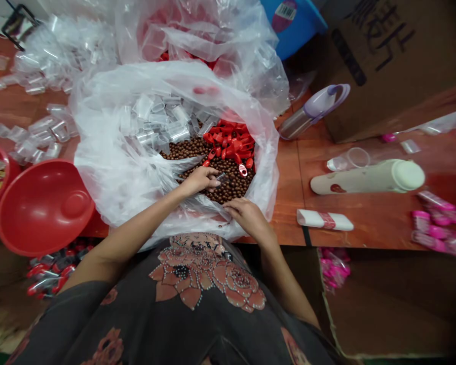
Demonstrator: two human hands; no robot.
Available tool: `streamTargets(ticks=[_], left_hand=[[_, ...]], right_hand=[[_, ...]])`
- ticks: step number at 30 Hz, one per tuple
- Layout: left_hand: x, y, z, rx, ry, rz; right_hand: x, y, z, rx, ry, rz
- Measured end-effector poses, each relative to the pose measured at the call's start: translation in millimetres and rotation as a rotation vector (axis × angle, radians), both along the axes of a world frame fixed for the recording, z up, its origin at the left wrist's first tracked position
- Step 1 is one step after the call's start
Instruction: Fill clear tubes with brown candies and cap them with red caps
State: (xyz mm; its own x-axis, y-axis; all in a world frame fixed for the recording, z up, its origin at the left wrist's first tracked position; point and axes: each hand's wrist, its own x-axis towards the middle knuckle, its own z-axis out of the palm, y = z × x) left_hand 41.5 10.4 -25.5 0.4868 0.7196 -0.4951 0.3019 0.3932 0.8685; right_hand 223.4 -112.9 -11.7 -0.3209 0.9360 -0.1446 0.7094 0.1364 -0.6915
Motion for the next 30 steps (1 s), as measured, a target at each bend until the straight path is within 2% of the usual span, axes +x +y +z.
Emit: streamTargets(ticks=[3,7,9,13,19,23,26,30], left_hand=[[4,-5,-5.1,-0.045,-0.107,0.078],[12,-9,-11.6,0.145,-0.078,0.129],[16,-10,-13.8,0.189,-0.069,0.144],[22,-14,-15.7,0.057,-0.131,0.185],[31,-14,-17.5,0.048,-0.158,0.232],[23,-14,-11.6,0.001,-0.222,0.262],[11,-19,0.4,-0.015,-0.283,0.295],[-7,-30,19.5,-0.019,-0.415,0.348]], right_hand=[[1,2,0.2,0.009,0.039,-0.046],[1,5,5.4,0.047,0.106,-0.157],[3,7,7.6,0.096,0.148,-0.242],[10,14,5.7,0.205,0.173,-0.420],[16,33,0.3,0.320,0.157,-0.594],[15,48,5.9,0.413,0.080,-0.589],[13,57,9.4,0.452,-0.003,-0.526],[12,67,7.2,0.420,-0.180,-0.422]])
